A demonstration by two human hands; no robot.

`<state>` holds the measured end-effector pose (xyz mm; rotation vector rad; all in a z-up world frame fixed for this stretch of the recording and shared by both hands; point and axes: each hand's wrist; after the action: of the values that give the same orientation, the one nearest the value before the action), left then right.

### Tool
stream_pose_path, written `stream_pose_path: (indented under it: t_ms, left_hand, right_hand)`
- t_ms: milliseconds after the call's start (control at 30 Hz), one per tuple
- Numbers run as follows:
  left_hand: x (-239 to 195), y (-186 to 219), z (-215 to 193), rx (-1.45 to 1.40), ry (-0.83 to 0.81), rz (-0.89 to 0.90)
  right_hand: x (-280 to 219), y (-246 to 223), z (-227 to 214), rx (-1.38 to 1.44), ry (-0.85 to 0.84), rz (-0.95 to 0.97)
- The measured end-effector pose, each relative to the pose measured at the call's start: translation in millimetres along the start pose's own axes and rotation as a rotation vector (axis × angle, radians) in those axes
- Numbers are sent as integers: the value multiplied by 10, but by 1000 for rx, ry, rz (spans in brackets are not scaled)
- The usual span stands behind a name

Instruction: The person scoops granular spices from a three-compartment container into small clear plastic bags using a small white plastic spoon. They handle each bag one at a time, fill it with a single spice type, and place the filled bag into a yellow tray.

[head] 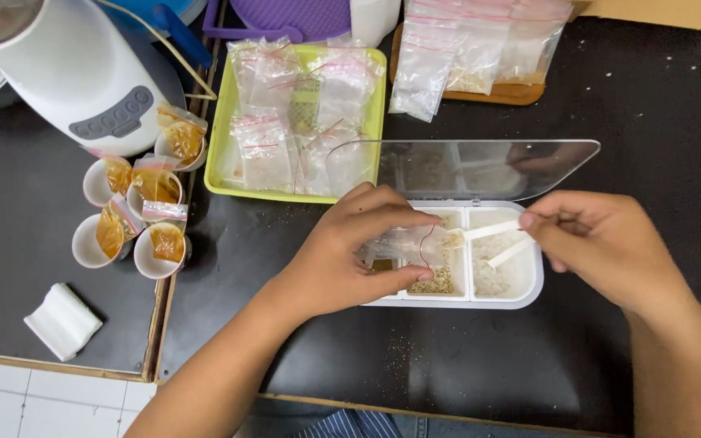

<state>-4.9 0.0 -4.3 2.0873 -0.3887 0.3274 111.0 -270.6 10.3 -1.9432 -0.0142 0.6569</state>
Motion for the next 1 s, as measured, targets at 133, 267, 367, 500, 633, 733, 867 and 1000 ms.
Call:
stream_pose_path:
  t_ms: [133, 267, 367, 500, 633, 733, 867, 1000]
  left_hand:
    - [-47, -111, 48, 44, 40, 61]
    - [-30, -121, 20, 115, 26, 59]
    - [-43, -188, 63, 106, 16, 65]
    - [-37, -151, 40, 134, -17, 30]
    - [-29, -118, 20, 170, -53, -17]
    - [-34, -111, 22, 177, -55, -4]
    - [-32, -118, 26, 196, -62, 38]
    - [-27, -134, 45, 204, -40, 81]
  right_hand:
    - [15, 116, -27, 31, 51, -193]
    - [64, 217, -21, 36, 37, -227]
    - [13, 195, 27, -9, 59, -208]
    - [1, 175, 41, -20, 66, -199]
    - [29, 193, 19, -13, 53, -261]
    - [-5, 162, 12, -20, 84, -262]
    - [8, 172, -24, -6, 99, -249]
    - [58, 304, -83, 24, 74, -303]
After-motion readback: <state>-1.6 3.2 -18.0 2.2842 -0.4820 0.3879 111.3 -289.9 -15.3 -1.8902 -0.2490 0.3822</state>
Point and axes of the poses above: each hand's wrist, its own x-axis towards the middle knuckle, its own z-axis out of the palm, y = z × x, and after that the axes turned 10 degrees about x, right-handed
